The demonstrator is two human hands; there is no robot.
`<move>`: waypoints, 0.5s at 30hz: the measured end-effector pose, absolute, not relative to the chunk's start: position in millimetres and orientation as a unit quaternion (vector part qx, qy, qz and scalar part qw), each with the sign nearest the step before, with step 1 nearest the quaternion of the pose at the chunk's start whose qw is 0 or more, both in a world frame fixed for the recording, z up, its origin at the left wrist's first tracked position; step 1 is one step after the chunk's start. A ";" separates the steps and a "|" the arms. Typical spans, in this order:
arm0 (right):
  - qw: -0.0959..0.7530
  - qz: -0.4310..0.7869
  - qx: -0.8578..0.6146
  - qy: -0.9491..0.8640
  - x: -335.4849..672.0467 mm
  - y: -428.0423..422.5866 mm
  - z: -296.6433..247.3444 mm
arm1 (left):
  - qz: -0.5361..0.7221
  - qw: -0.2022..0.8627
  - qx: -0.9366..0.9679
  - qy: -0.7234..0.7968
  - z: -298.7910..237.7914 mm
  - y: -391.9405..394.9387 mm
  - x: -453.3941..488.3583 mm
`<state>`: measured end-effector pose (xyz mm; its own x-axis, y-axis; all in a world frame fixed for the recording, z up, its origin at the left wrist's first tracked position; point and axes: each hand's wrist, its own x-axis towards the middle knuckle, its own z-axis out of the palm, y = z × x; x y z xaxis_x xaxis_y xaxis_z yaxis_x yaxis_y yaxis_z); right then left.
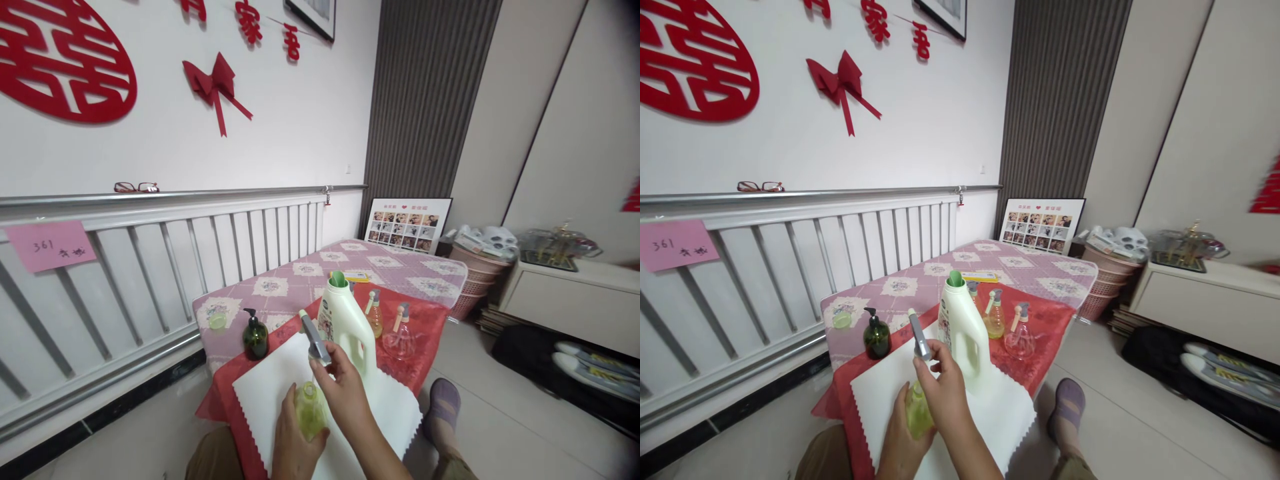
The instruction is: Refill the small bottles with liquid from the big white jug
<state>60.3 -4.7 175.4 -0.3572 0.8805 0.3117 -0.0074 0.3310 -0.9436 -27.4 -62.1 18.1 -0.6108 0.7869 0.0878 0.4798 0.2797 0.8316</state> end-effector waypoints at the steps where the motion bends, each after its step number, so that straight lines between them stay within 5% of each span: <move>1: 0.481 0.491 -0.320 -0.651 62.2 -2.3 179.8 | 0.454 0.173 0.407 0.773 17.5 -62.9 -26.2; 9: 0.584 0.494 -0.257 -0.591 73.8 14.4 235.2 | 0.474 0.164 0.400 0.767 27.8 -68.2 -19.9; 15: 0.414 0.315 -0.271 -0.810 42.5 19.9 241.1 | 0.440 0.183 0.402 0.782 35.4 -67.2 -18.6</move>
<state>42.5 19.9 241.1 -0.5106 0.6989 0.5008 0.1778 0.6557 -0.7338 -18.6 -67.2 35.4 -0.6105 0.7892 0.0674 0.4670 0.2899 0.8354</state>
